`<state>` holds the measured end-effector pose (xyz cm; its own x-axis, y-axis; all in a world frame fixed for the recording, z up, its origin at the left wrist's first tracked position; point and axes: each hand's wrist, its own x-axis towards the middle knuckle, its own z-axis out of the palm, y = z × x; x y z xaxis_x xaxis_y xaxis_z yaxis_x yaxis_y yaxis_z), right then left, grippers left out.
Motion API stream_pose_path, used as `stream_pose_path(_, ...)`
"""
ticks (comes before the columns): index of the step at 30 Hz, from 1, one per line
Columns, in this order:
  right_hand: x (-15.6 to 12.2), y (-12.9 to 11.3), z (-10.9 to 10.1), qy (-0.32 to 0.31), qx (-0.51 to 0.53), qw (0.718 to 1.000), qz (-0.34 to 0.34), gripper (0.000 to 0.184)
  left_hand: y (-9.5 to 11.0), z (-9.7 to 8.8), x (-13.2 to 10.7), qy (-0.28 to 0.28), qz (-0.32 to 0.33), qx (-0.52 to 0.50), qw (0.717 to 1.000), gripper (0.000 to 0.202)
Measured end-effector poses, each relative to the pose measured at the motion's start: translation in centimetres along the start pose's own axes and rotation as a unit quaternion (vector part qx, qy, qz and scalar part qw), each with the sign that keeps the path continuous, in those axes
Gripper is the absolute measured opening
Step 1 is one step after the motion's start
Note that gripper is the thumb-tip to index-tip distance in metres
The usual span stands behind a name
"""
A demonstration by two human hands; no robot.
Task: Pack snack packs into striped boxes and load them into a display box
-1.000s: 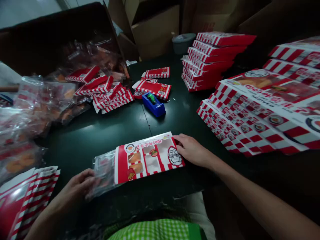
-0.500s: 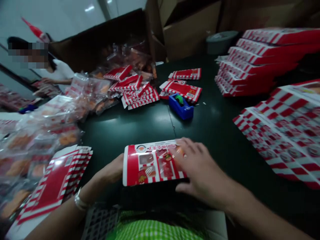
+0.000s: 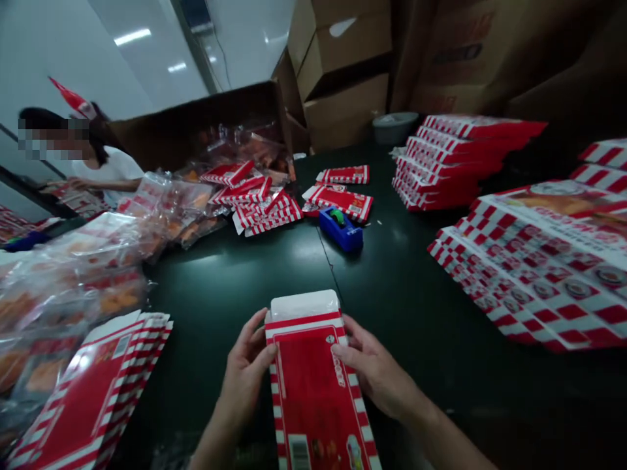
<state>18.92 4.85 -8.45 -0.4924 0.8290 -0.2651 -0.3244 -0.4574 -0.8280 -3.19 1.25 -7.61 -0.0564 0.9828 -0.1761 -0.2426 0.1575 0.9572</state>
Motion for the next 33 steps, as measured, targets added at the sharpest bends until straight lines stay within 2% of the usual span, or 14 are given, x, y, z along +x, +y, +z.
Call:
stream_pose_path(2,0.1,1.9,-0.4,0.086,-0.015,0.996,-0.032,0.09,-2.4,0.6,-0.2,0.031,-0.023,-0.04,0.998,0.071)
stream_pose_path(4,0.0,2.4,-0.8,0.124,-0.069,0.988,-0.068,0.091,-2.9,0.6,-0.2,0.035,-0.02,-0.04,0.998,0.074)
stream_pose_path(6,-0.2,1.7,-1.3,0.09,-0.124,0.986,-0.062,0.078,-2.3,0.3,-0.2,0.012,-0.01,-0.004,1.0,0.063)
stream_pose_path(10,-0.4,-0.5,-2.1,0.024,-0.238,0.97,-0.039,0.043,-0.6,-0.7,0.3,-0.018,-0.006,0.134,0.991,0.026)
stream_pose_path(12,-0.2,-1.1,-2.3,0.033,-0.313,0.946,-0.078,0.029,-0.5,-0.8,0.8,-0.019,-0.001,0.175,0.984,0.02)
stream_pose_path(14,0.2,-1.3,-2.4,0.066,-0.364,0.921,-0.125,0.029,-0.6,-0.8,1.4,-0.009,-0.011,0.152,0.988,0.018)
stream_pose_path(16,0.6,-1.4,-2.4,0.101,-0.362,0.915,-0.145,0.025,-0.8,-0.5,2.1,0.009,-0.033,0.091,0.995,0.02)
stream_pose_path(18,0.9,-1.6,-2.4,0.11,-0.342,0.923,-0.141,0.025,-0.6,-0.3,2.5,0.009,-0.041,0.06,0.997,0.026)
stream_pose_path(20,0.8,-1.9,-2.3,0.075,-0.351,0.923,-0.138,0.024,-0.1,-0.2,2.6,-0.022,-0.032,0.092,0.995,0.024)
stream_pose_path(23,0.2,-2.1,-2.0,0.027,-0.379,0.914,-0.141,0.025,0.8,-0.1,2.1,-0.073,0.001,0.183,0.98,0.006)
stream_pose_path(25,-0.3,-2.0,-1.8,0.041,-0.369,0.919,-0.136,0.03,0.9,0.1,1.7,-0.099,0.007,0.202,0.974,0.009)
stream_pose_path(28,-0.6,-1.7,-1.6,0.065,-0.364,0.923,-0.109,0.031,0.4,0.7,1.3,-0.094,-0.017,0.215,0.972,0.016)
stream_pose_path(30,-0.6,-1.9,-1.6,0.058,-0.368,0.924,-0.088,0.028,0.0,1.2,1.6,-0.076,-0.032,0.231,0.969,0.019)
stream_pose_path(33,-0.2,-2.4,-1.6,0.055,-0.355,0.932,-0.052,0.02,0.4,1.8,2.8,-0.103,-0.074,0.201,0.971,0.019)
